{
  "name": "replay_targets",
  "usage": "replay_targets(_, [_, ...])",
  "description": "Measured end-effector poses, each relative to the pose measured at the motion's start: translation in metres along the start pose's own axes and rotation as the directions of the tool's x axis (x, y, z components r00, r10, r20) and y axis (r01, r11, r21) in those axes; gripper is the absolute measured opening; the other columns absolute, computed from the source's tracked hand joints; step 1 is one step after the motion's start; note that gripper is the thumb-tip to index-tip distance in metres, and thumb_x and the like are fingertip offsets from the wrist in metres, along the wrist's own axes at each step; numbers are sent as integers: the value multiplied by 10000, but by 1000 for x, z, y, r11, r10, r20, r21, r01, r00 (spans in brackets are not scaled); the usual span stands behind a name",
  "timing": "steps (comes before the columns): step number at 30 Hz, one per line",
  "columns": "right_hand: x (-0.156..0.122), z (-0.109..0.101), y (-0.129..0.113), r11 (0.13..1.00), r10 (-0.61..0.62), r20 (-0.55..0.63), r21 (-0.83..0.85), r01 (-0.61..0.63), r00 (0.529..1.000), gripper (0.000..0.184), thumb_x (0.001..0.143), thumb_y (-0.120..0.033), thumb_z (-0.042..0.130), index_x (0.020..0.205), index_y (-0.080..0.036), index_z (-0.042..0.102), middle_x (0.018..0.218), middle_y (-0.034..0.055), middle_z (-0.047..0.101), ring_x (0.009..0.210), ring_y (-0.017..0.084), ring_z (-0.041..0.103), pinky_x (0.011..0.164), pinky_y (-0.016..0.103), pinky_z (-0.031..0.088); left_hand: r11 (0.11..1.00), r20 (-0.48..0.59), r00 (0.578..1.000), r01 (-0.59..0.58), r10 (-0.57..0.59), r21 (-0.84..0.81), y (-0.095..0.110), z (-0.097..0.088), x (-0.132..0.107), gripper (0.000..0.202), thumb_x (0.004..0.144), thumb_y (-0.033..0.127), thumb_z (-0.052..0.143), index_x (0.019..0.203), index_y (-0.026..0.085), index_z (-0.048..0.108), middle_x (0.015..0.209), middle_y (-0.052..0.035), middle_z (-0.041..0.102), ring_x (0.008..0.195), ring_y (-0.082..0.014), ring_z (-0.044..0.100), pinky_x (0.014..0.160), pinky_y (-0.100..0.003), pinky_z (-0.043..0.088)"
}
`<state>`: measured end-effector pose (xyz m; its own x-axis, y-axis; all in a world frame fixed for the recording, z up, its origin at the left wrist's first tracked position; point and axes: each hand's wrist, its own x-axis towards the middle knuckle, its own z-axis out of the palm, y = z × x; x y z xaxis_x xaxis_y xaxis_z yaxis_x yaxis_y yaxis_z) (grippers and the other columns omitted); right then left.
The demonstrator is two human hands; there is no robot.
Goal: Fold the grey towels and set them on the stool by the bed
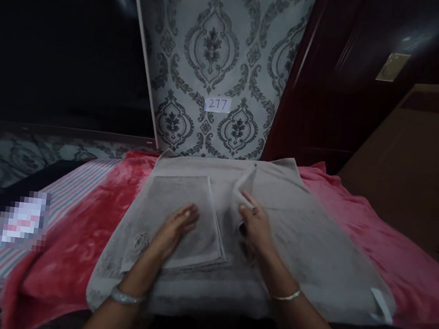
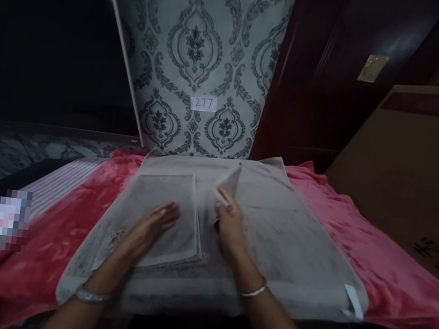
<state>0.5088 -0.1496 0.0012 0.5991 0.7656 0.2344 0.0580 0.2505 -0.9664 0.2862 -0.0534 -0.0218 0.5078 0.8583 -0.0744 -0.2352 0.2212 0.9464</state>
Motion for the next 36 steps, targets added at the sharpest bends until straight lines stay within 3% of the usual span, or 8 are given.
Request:
replay_targets(4, [-24,56,13,957,-161,380,-165,238,911,458,790,-204,566,1213,-190,740,1166,71,749,1051,236,701,955,408,558,965,-85,984,132,-155,-228,22,-12,16,294,837,268,679,1117,194,627,1149,-122,718,920,-242,727,835,-387,570])
replay_targets(7, [-45,69,30,896,-158,514,-285,342,843,538,807,-113,519,1314,-187,684,1281,96,700,1173,266,669,1038,436,527,961,-89,979,159,-183,-227,26,-15,24,264,843,211,645,1098,190,580,979,-80,712,750,-205,711,699,-337,568])
replay_targets(12, [-68,57,42,805,-162,536,-413,425,828,803,778,-110,672,1543,-184,440,1306,125,682,1201,297,650,1042,392,542,978,-144,970,181,-196,-108,29,-12,33,616,768,151,717,1328,255,484,886,2,677,613,-166,657,588,-304,541])
replay_targets(15, [-77,53,43,669,-186,584,-514,537,790,725,753,-133,721,1457,-183,555,1419,163,596,1324,329,553,1133,444,463,976,-83,973,216,-214,16,37,-11,41,692,738,179,760,1365,267,481,898,-10,691,635,-183,667,578,-304,537])
replay_targets(18, [-82,55,46,572,-190,637,-546,612,747,588,810,-99,610,1389,-200,618,1467,132,562,1388,301,486,1162,511,412,959,-68,973,228,-219,170,45,-5,57,680,721,195,766,1351,258,519,884,-17,702,618,-174,651,550,-274,507])
replay_targets(26, [-71,63,35,595,-306,632,-458,661,712,551,860,-3,425,1333,-180,645,1302,111,684,1265,234,595,1082,438,499,905,-219,976,75,21,419,44,25,118,582,638,76,656,1216,148,661,620,26,592,501,-125,494,488,-210,364])
replay_targets(30, [-68,74,18,556,-378,616,-446,701,691,563,899,-11,395,1396,-186,595,1347,81,663,1301,225,564,1107,403,468,880,-248,956,-24,160,474,53,9,123,589,609,67,574,1174,176,697,732,8,649,574,-134,510,549,-219,381])
replay_targets(36, [-84,87,16,493,-189,729,-509,706,658,317,966,-175,563,1257,-233,674,1326,43,676,1295,244,551,1107,406,448,854,-289,943,10,165,521,44,-36,109,387,524,60,562,866,164,710,604,21,577,533,-152,464,525,-242,349])
